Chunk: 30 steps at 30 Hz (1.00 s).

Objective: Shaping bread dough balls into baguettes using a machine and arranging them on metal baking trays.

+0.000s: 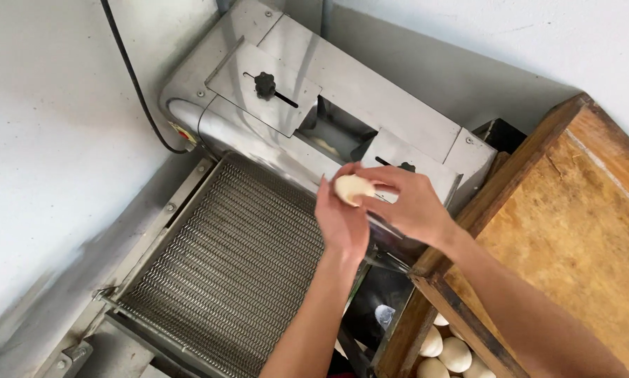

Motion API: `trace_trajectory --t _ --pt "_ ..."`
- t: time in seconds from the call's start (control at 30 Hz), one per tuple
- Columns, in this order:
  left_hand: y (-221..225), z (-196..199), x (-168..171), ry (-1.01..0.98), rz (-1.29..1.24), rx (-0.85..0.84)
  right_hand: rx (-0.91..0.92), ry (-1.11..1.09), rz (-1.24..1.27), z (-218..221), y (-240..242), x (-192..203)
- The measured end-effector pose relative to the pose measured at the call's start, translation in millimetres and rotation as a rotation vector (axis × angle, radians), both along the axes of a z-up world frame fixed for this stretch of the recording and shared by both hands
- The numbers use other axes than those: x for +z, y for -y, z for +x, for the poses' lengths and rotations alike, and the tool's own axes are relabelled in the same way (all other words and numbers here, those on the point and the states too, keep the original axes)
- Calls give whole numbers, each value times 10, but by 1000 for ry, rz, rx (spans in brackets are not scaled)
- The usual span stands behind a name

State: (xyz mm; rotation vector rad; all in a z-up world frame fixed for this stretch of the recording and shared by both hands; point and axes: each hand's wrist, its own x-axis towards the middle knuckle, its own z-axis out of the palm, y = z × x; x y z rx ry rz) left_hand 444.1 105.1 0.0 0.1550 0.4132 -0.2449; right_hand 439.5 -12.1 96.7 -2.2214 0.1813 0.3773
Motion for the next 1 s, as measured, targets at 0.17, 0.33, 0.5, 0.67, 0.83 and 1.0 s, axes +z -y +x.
trace_trajectory --t 0.17,0.33,0.5,0.67,0.83,1.0 --pt "-55 -53 577 -175 160 -193 -62 197 -223 297 -44 127" --pt "-296 -846 212 41 326 -251 37 266 -365 1073 -162 -493" --pt "-511 -1613 29 32 462 -467 -164 354 494 554 557 -361" --pt "-301 -2508 -129 488 678 -949 -377 315 410 -1394 1046 519" --pt "-63 -2826 77 1423 1609 -838 -223 41 -13 -3023 1035 748" --pt "356 -3037 306 1332 2174 -1228 -137 -266 -214 -4113 862 325"
